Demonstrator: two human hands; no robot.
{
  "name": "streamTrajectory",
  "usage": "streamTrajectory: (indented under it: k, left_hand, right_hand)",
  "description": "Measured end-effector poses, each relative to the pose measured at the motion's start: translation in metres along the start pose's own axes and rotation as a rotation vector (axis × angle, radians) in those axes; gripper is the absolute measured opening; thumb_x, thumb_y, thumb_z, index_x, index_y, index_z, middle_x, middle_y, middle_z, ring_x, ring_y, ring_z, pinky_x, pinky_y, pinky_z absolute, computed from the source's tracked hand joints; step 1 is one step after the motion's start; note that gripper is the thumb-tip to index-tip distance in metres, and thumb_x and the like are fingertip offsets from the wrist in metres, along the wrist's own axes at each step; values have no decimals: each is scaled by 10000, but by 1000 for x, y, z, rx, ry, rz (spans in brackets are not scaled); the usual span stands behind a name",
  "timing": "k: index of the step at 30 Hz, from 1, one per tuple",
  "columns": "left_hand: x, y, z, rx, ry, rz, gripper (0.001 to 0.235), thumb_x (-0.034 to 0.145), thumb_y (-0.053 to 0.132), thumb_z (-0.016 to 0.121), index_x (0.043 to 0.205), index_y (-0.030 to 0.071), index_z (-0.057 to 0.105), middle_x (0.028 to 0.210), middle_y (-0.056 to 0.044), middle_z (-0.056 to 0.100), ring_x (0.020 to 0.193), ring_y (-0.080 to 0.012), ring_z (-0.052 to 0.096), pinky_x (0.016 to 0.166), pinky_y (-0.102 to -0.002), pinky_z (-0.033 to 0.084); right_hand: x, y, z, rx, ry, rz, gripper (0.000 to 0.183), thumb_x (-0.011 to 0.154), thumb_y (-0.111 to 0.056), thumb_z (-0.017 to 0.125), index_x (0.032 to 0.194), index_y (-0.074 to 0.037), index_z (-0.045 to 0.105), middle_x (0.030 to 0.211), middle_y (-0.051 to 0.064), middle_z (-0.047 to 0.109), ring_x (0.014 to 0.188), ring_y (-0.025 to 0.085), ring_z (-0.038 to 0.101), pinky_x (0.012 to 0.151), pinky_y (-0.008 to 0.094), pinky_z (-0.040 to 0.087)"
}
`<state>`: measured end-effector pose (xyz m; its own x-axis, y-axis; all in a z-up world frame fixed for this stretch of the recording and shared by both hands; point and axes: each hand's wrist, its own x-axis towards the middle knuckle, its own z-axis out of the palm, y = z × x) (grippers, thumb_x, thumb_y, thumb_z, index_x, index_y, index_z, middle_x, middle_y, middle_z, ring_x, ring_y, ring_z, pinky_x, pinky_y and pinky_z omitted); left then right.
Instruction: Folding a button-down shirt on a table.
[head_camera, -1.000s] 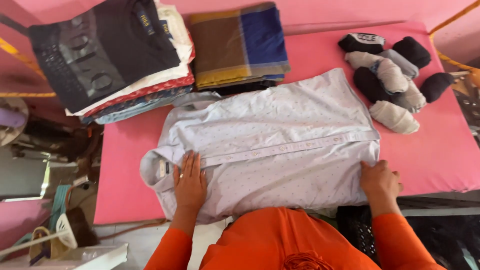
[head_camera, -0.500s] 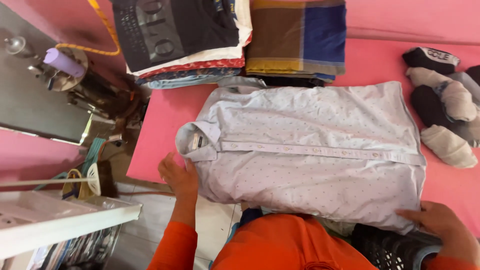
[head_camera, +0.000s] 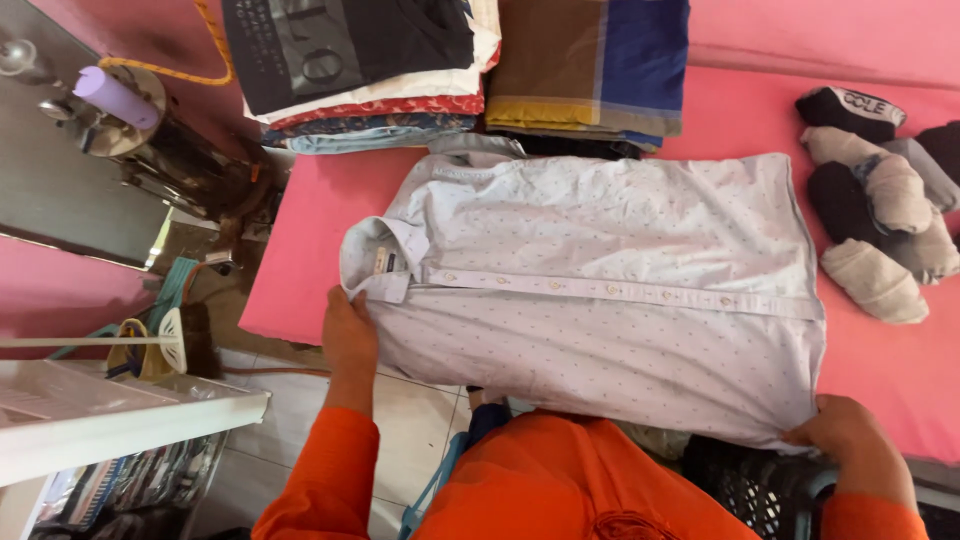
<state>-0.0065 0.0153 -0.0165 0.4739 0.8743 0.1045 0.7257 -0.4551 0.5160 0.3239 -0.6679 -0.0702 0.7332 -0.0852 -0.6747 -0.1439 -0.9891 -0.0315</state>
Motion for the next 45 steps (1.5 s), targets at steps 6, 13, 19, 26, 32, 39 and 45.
streamTrajectory:
  k: [6, 13, 19, 26, 32, 39, 45]
  left_hand:
    - [1, -11, -16, 63, -104, -124, 374, 1052, 453, 572, 1152, 96, 518, 920, -93, 680, 803, -378, 669, 725, -517, 513]
    - [-12, -27, -40, -316, -311, -276, 791, 633, 124, 939, 1295, -41, 539, 1050, -146, 642, 864, -227, 611, 768, -339, 538]
    - [-4, -75, -48, -612, -446, -381, 769, 683, -104, 857, 1329, -42, 443, 813, -160, 584, 657, -239, 573, 588, -364, 531]
    - [13, -68, -59, -320, -569, -408, 620, 666, -158, 841, 1194, -78, 527, 982, -221, 667, 792, -305, 685, 699, -389, 591]
    - [91, -26, -63, 242, -382, 1, 430, 902, 317, 657, 1233, 48, 601, 1179, -141, 693, 1085, -345, 648, 899, -457, 515]
    - [171, 77, 55, 79, -220, 260, 483, 929, 406, 657, 1303, 101, 653, 1208, -170, 694, 1069, -378, 662, 860, -471, 555]
    - [216, 95, 104, 172, -518, 176, 566, 812, 622, 740, 878, 62, 698, 849, -109, 729, 776, -297, 672, 752, -398, 545]
  right_hand:
    - [-26, -21, -12, -138, -21, 39, 541, 577, -90, 1018, 1088, -24, 852, 896, 128, 873, 802, 275, 765, 784, 356, 596]
    - [-44, -19, -10, -39, -30, 21, 564, 605, -44, 908, 1159, -21, 804, 1043, 156, 860, 940, 325, 775, 868, 382, 605]
    - [-58, -29, -19, -149, -17, 129, 568, 687, -41, 871, 1237, -143, 773, 1150, 78, 841, 1064, 296, 754, 904, 423, 584]
    - [-69, -48, -35, -164, -44, 125, 466, 596, -116, 970, 1054, -78, 897, 982, 85, 905, 920, 254, 793, 818, 380, 593]
    - [-180, -171, -68, -71, 451, 44, 471, 927, -343, 736, 1261, -11, 742, 1172, 264, 753, 1020, 433, 741, 788, 534, 647]
    - [-135, -200, 37, 165, 539, -146, 838, 918, -706, 347, 1607, -236, 269, 1706, 263, 60, 1541, 519, 9, 1129, 782, 3]
    - [-128, -197, 62, 147, 754, -184, 831, 941, -721, 326, 1610, -229, 307, 1692, 252, 202, 1554, 501, 96, 1123, 795, 15]
